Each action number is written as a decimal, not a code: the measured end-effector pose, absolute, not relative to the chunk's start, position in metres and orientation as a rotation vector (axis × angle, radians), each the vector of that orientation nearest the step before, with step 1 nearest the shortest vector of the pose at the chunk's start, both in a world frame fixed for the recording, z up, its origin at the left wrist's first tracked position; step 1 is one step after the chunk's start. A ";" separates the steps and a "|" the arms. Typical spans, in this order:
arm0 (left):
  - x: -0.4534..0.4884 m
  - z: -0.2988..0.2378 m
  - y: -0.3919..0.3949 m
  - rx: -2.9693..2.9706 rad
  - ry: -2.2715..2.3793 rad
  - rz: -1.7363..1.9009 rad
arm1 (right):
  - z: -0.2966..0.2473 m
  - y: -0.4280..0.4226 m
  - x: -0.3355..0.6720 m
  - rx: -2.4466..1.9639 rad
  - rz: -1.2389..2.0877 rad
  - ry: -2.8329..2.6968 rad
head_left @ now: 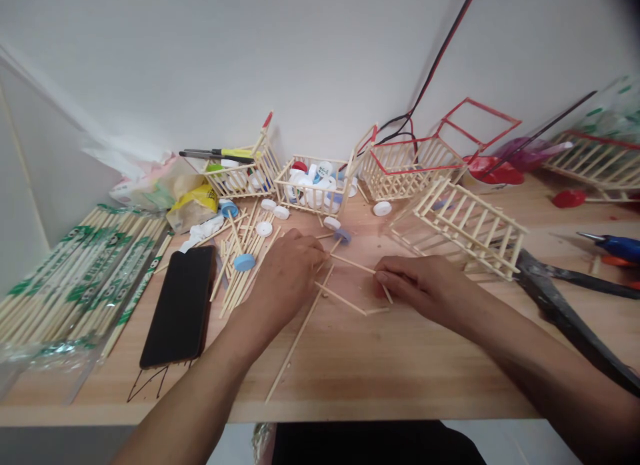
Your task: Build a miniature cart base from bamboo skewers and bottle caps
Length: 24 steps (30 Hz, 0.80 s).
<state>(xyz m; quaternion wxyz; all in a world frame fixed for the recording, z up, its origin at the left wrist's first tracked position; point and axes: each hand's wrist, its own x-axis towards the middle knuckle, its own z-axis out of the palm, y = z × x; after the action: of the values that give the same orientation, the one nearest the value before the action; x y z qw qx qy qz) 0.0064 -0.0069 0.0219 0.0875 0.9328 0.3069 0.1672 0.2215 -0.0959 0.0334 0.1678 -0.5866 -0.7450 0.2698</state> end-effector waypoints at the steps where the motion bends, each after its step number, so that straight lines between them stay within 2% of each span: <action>1: 0.007 0.022 -0.007 2.781 0.911 0.494 | 0.034 -0.096 0.221 -1.670 0.768 -2.116; 24: 0.008 0.024 -0.009 2.788 0.940 0.468 | 0.034 -0.097 0.222 -1.687 0.763 -2.119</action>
<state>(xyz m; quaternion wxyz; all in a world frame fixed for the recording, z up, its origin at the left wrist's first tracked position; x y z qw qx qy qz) 0.0077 -0.0085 0.0238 0.0812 0.9327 0.3146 0.1565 0.2216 -0.0966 0.0340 0.1632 -0.5915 -0.7429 0.2676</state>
